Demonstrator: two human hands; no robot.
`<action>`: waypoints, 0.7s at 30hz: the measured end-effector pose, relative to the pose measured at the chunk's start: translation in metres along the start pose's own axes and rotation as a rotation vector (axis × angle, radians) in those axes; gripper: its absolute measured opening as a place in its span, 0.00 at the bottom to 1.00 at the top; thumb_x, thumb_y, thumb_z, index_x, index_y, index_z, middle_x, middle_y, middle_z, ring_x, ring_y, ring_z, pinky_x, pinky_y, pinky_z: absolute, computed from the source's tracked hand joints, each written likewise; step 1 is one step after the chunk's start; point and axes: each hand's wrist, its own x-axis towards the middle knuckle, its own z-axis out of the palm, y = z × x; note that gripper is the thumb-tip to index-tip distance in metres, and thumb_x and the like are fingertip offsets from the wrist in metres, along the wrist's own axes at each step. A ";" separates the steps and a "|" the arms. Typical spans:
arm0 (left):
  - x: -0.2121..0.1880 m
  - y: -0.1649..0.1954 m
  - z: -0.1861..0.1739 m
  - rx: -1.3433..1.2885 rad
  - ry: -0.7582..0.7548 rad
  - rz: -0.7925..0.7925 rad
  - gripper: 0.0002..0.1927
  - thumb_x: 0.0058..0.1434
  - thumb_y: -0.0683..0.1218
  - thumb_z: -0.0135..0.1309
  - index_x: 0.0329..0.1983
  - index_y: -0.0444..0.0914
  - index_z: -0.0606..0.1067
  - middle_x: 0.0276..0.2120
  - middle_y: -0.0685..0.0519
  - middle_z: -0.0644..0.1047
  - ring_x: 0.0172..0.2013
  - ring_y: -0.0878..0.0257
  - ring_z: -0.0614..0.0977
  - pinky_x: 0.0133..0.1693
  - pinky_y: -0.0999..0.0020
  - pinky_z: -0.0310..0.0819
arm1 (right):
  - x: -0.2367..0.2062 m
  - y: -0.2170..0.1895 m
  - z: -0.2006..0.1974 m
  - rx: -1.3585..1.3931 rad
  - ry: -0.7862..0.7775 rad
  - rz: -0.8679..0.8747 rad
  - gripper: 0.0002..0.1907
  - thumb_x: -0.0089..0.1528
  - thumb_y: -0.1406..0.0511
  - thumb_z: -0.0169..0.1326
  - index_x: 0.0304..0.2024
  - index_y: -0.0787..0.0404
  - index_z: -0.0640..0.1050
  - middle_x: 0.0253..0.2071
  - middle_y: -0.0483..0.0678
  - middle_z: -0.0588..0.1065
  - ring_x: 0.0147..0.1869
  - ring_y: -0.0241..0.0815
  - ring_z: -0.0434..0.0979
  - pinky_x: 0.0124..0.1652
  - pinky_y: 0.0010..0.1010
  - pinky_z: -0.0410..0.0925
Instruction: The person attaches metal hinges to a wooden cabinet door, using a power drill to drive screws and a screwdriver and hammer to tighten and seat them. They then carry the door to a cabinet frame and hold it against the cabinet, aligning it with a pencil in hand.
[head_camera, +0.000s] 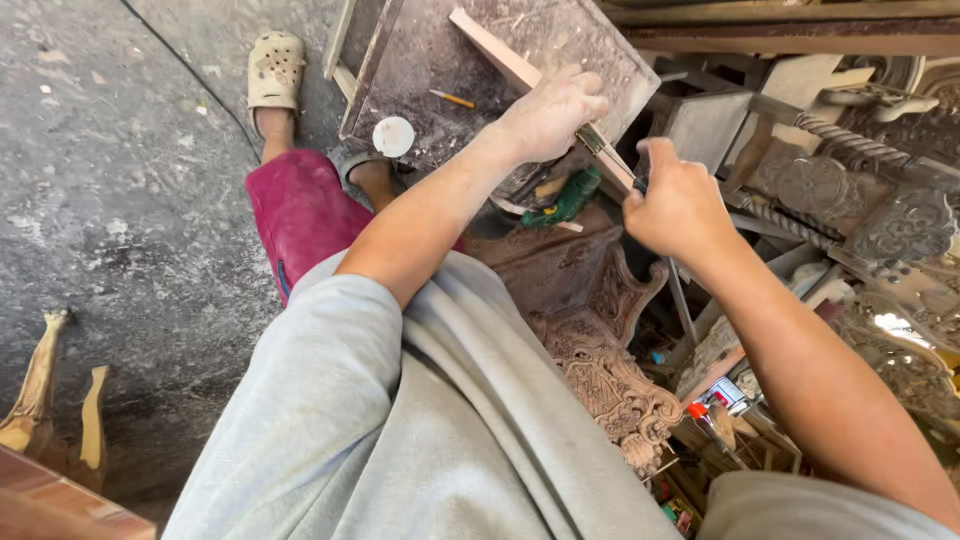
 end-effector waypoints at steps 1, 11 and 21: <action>-0.001 -0.002 0.003 -0.012 -0.002 -0.031 0.13 0.53 0.33 0.52 0.39 0.39 0.78 0.42 0.47 0.74 0.49 0.46 0.74 0.51 0.51 0.69 | -0.006 0.003 0.004 -0.069 0.096 -0.098 0.25 0.63 0.66 0.54 0.63 0.67 0.73 0.36 0.60 0.78 0.39 0.61 0.79 0.40 0.49 0.71; 0.002 0.005 0.005 0.031 0.021 0.032 0.08 0.52 0.36 0.55 0.35 0.38 0.77 0.40 0.48 0.73 0.47 0.47 0.73 0.51 0.50 0.68 | -0.003 0.018 -0.004 -0.375 0.016 -0.421 0.30 0.57 0.67 0.51 0.64 0.66 0.72 0.28 0.56 0.76 0.27 0.52 0.76 0.27 0.40 0.68; 0.013 0.004 -0.002 0.045 0.063 0.090 0.10 0.51 0.35 0.55 0.35 0.39 0.76 0.38 0.47 0.72 0.46 0.47 0.72 0.49 0.49 0.68 | 0.015 0.027 -0.007 0.528 -0.075 0.261 0.24 0.60 0.66 0.59 0.58 0.64 0.73 0.32 0.60 0.78 0.28 0.52 0.73 0.31 0.43 0.66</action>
